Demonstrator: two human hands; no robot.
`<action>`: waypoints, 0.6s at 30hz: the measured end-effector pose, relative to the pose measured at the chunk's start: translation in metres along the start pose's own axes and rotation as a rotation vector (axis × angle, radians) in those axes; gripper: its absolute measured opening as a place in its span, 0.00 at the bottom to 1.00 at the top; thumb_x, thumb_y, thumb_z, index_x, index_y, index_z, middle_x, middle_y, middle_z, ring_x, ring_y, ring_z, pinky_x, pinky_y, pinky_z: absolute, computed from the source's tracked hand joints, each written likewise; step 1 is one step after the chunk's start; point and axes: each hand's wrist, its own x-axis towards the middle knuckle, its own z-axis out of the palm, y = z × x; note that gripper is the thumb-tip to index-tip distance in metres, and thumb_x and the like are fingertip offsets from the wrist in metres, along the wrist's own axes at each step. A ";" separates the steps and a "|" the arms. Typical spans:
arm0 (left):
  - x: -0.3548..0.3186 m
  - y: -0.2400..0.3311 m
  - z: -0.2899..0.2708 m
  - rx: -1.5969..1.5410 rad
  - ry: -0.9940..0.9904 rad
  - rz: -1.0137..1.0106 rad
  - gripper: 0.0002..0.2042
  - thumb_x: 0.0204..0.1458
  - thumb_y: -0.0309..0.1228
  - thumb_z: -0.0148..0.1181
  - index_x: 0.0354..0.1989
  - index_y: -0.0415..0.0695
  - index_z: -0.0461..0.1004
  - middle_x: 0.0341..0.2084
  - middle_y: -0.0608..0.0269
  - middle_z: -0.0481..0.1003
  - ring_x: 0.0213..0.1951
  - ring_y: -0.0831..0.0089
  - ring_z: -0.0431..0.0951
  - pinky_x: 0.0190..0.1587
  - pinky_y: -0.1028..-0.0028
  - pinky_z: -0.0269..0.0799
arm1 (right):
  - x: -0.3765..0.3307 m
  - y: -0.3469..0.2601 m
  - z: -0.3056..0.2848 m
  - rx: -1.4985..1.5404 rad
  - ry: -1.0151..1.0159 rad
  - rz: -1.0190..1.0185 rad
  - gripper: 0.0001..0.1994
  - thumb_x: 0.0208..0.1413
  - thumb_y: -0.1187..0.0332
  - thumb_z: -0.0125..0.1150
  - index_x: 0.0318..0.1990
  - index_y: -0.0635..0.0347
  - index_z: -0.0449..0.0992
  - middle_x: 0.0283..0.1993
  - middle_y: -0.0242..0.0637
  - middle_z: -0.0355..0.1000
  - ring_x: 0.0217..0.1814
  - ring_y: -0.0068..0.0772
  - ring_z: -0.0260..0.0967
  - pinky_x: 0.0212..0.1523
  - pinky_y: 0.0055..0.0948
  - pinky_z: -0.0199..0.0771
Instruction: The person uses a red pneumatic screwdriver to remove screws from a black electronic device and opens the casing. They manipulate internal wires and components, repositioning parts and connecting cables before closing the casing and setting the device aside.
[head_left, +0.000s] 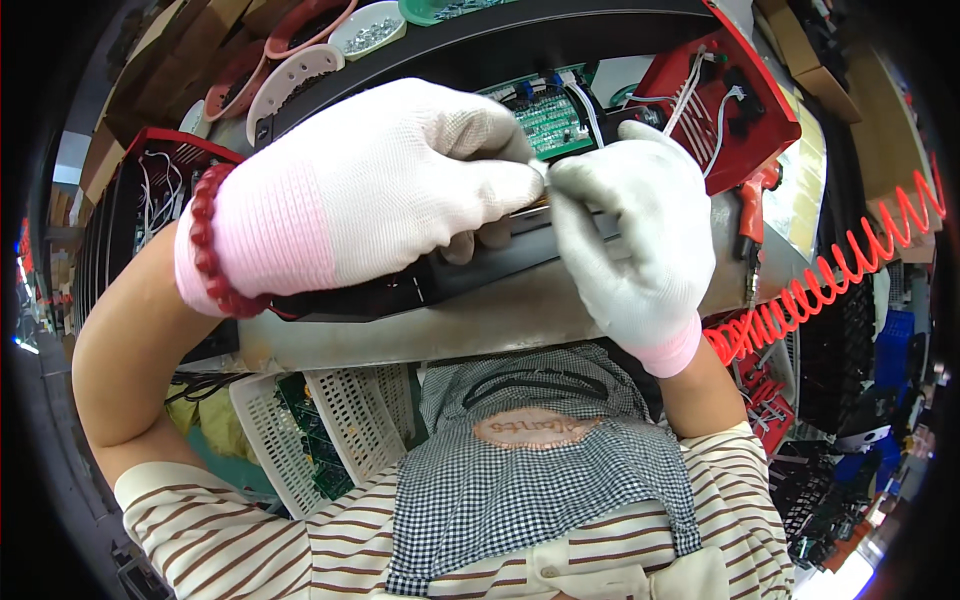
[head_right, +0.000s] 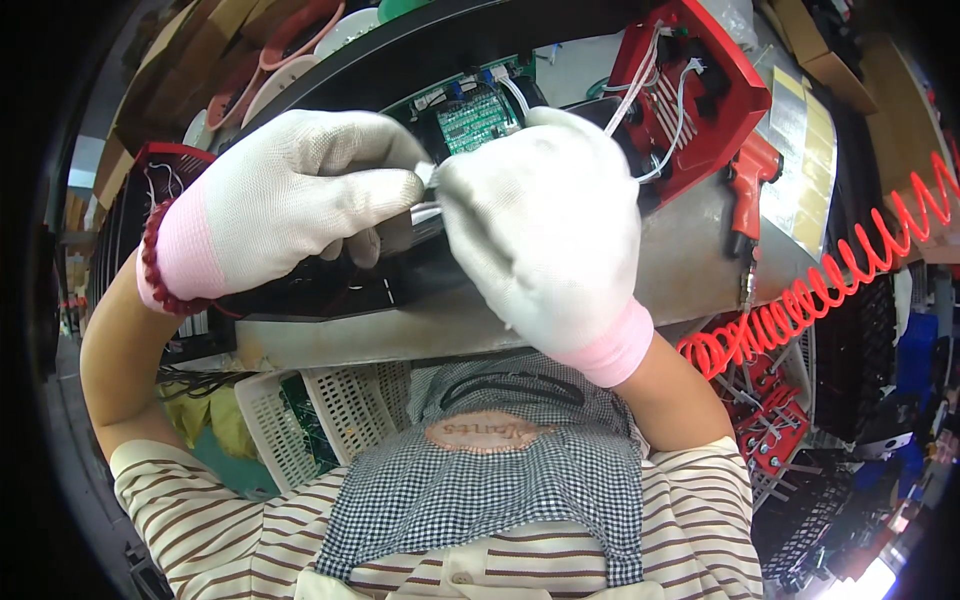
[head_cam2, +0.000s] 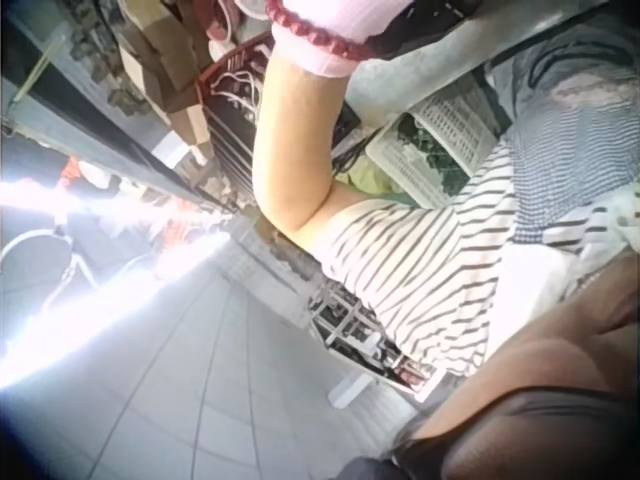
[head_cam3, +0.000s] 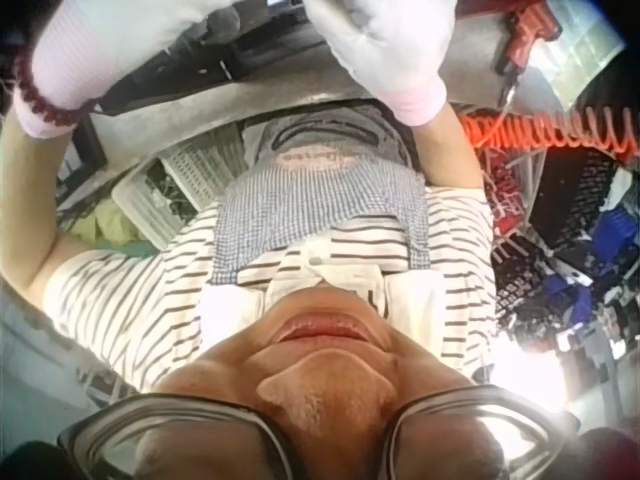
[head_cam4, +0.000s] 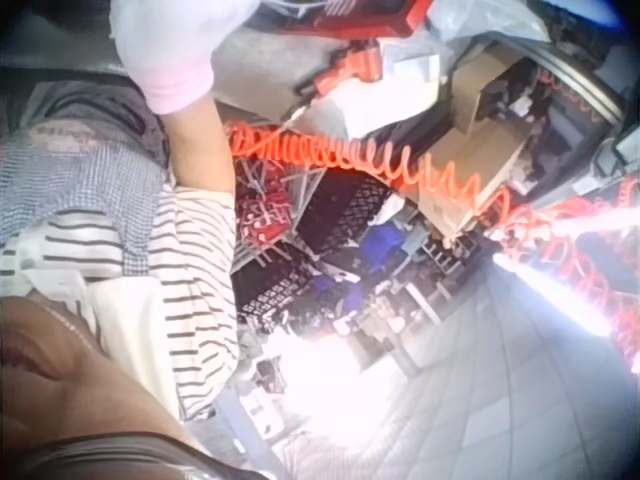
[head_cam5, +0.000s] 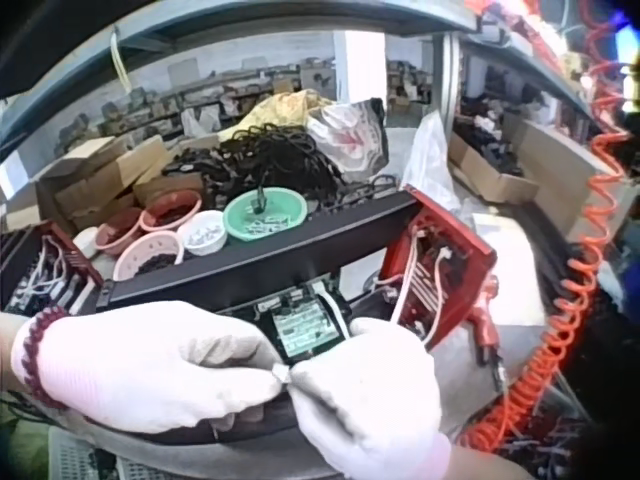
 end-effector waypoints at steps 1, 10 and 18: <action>0.001 -0.002 0.001 0.075 0.096 0.072 0.16 0.60 0.36 0.52 0.50 0.38 0.73 0.27 0.67 0.76 0.26 0.83 0.75 0.30 0.82 0.71 | 0.000 0.001 -0.001 -0.011 0.001 0.030 0.12 0.38 0.76 0.68 0.35 0.57 0.77 0.32 0.35 0.72 0.36 0.40 0.71 0.49 0.42 0.71; 0.043 -0.015 0.002 0.360 0.257 0.208 0.21 0.56 0.27 0.47 0.58 0.34 0.66 0.27 0.64 0.74 0.26 0.81 0.73 0.31 0.79 0.72 | 0.008 0.015 -0.019 0.405 0.187 0.705 0.05 0.53 0.75 0.63 0.37 0.65 0.76 0.35 0.29 0.74 0.38 0.16 0.68 0.44 0.20 0.68; 0.029 -0.010 0.003 0.471 -0.042 0.110 0.16 0.55 0.32 0.50 0.49 0.36 0.70 0.26 0.52 0.74 0.29 0.65 0.77 0.37 0.68 0.73 | 0.030 0.025 -0.009 0.302 0.076 0.501 0.06 0.53 0.71 0.62 0.36 0.64 0.76 0.31 0.33 0.74 0.34 0.22 0.70 0.39 0.23 0.70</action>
